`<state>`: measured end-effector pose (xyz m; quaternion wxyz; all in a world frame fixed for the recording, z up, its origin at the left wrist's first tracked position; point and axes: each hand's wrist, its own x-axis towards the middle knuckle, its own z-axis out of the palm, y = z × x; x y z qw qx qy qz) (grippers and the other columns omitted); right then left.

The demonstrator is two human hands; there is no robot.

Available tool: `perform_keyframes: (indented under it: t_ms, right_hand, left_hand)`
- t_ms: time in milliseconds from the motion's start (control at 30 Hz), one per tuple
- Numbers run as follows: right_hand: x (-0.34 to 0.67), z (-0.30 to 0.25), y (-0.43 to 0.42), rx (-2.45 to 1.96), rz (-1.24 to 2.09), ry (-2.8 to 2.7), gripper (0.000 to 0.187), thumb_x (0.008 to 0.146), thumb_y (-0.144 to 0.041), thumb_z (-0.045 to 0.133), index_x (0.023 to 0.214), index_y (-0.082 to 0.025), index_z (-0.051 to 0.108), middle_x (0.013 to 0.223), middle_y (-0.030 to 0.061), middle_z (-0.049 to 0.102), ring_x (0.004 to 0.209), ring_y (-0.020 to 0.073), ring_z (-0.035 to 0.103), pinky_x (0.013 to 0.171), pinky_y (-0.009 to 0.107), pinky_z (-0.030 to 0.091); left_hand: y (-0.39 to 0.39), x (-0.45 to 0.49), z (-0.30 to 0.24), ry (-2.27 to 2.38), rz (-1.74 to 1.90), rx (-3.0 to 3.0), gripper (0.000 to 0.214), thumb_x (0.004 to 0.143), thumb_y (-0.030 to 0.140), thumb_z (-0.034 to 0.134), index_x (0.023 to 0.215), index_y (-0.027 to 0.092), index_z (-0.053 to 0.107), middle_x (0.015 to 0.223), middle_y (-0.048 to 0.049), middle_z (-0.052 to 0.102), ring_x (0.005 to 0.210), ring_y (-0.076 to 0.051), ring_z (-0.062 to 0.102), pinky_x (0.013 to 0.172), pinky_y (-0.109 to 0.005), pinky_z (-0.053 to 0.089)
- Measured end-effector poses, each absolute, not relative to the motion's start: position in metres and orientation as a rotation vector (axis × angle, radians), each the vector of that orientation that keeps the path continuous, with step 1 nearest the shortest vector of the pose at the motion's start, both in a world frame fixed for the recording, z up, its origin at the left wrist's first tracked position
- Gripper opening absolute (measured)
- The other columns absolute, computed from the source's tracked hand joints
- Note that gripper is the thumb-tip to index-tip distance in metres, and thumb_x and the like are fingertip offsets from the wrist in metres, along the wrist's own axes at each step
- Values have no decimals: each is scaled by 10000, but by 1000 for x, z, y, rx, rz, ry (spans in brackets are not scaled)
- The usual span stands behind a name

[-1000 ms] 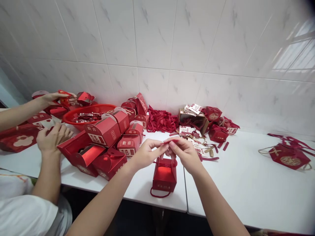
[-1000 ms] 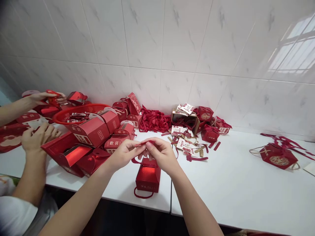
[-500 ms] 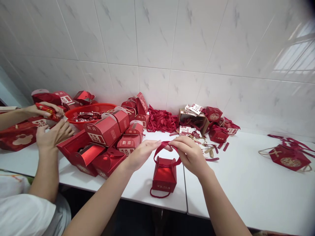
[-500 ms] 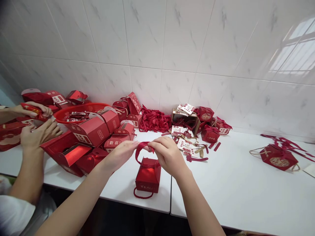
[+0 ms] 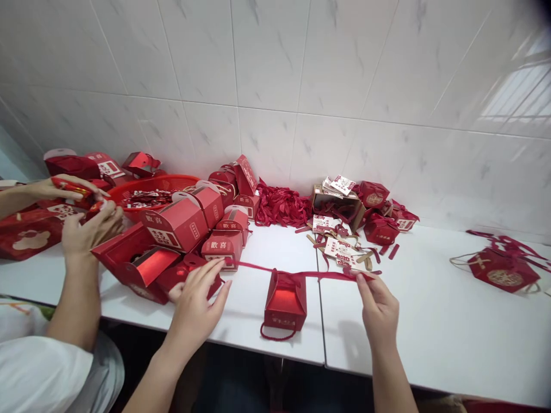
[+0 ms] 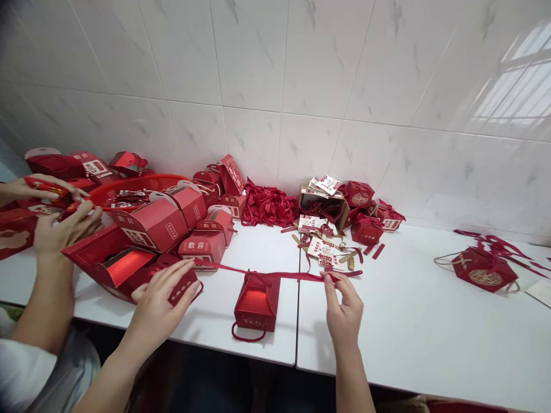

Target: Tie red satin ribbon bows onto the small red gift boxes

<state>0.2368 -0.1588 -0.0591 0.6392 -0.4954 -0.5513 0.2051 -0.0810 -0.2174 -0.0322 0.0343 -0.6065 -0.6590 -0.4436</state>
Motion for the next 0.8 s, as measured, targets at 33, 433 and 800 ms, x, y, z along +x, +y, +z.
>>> perform_keyframes:
  t_ms: [33, 433, 800]
  right_hand:
    - [247, -70, -161, -1220, 509, -1218, 247, 805, -399, 606, 809, -168, 696, 888, 89, 676, 882, 251, 597, 807, 398, 446]
    - [298, -123, -167, -1711, 655, -1123, 384, 732, -544, 598, 789, -181, 708, 804, 62, 687, 753, 251, 584, 635, 337, 420]
    - [241, -102, -162, -1337, 556, -1523, 340, 883, -427, 461, 1039, -185, 641, 1092, 124, 629, 1062, 254, 564, 936, 417, 429]
  left_hand:
    - [-225, -86, -43, -2073, -1383, -1869, 381, 761, 378, 611, 1126, 272, 642, 1196, -86, 635, 1113, -327, 535, 959, -427, 352]
    - [-255, -99, -117, -2542, -1299, -1826, 449, 797, 476, 517, 1152, 205, 555, 1199, -107, 565, 601, -147, 573, 585, -299, 514]
    - [-229, -55, -81, -2052, -1036, -1765, 181, 826, 324, 551, 891, 224, 688, 1140, -118, 539, 1071, -322, 467, 902, -496, 397]
